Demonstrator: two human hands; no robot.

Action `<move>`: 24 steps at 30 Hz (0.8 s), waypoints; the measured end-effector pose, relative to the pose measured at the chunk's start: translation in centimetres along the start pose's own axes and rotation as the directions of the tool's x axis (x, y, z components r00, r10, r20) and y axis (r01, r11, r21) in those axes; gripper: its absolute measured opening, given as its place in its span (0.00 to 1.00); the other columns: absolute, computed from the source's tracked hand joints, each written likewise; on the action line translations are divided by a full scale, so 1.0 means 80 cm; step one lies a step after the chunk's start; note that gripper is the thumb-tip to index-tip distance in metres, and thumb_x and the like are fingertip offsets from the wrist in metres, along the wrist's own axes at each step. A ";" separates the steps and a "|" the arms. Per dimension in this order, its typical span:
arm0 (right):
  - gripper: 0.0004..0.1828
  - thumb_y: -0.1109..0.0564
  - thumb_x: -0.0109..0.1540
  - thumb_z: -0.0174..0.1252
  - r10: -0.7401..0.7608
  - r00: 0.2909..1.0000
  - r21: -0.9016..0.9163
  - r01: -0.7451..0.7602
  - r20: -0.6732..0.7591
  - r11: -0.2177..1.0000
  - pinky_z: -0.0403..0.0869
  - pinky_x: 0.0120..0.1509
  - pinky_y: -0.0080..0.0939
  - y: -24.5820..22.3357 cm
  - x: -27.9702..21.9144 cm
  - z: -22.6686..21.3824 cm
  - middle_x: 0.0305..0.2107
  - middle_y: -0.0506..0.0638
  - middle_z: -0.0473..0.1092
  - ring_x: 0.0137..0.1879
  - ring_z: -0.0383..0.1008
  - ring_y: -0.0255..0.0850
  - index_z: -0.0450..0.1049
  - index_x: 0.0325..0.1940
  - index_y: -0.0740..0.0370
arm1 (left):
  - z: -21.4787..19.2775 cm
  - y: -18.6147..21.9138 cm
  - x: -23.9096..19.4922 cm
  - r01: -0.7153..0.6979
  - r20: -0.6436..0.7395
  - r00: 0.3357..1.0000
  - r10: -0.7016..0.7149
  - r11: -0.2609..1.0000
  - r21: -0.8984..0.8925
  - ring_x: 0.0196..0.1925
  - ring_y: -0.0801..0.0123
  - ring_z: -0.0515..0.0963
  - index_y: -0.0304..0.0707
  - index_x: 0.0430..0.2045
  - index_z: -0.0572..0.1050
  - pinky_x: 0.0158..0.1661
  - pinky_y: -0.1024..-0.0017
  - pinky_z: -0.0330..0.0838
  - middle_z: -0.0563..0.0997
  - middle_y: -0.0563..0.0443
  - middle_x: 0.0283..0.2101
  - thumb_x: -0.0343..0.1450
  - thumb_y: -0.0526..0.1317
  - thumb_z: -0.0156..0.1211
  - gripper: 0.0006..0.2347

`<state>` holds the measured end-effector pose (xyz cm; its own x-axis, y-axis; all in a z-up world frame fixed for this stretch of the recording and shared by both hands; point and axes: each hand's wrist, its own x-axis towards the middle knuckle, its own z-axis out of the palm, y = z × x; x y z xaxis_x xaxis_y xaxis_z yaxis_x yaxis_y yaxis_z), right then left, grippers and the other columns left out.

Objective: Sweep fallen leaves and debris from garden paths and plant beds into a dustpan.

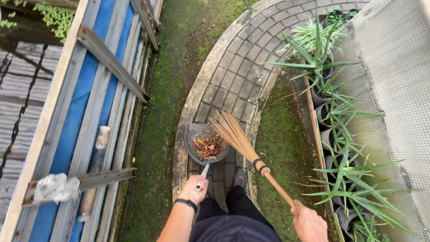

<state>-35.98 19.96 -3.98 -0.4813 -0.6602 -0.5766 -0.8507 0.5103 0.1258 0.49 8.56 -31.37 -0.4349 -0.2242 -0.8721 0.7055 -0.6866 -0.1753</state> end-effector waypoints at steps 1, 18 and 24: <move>0.24 0.44 0.68 0.48 0.028 0.999 0.009 -0.029 0.030 1.000 0.82 0.51 0.52 -0.003 0.003 0.005 0.37 0.56 0.81 0.42 0.85 0.50 0.69 0.68 0.45 | -0.006 0.004 0.000 -0.022 -0.008 1.000 0.022 0.999 -0.028 0.17 0.73 0.67 0.26 0.33 0.63 0.15 0.81 0.65 0.69 0.46 0.24 0.69 0.28 0.57 0.08; 0.27 0.37 0.64 0.57 0.170 0.971 0.113 -0.190 0.167 0.975 0.78 0.65 0.48 -0.033 0.116 0.047 0.46 0.44 0.81 0.56 0.81 0.43 0.68 0.68 0.29 | 0.132 0.090 -0.028 -0.061 -0.084 0.995 0.051 0.991 -0.119 0.17 0.79 0.68 0.22 0.36 0.61 0.15 0.87 0.63 0.70 0.42 0.29 0.73 0.28 0.51 0.07; 0.27 0.39 0.60 0.60 0.098 0.995 0.360 -0.098 0.020 0.928 0.78 0.64 0.47 -0.032 0.268 0.087 0.45 0.48 0.81 0.55 0.83 0.44 0.72 0.65 0.34 | 0.233 0.158 -0.001 -0.072 0.023 0.997 0.075 0.991 -0.112 0.17 0.79 0.67 0.28 0.33 0.62 0.14 0.86 0.62 0.69 0.48 0.26 0.72 0.30 0.53 0.06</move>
<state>-42.67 8.31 -22.29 -0.5579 -0.5962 -0.5773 -0.6657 0.7368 -0.1176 -1.00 -12.96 -24.96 -0.3938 -0.2907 -0.8720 0.7930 -0.5871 -0.1624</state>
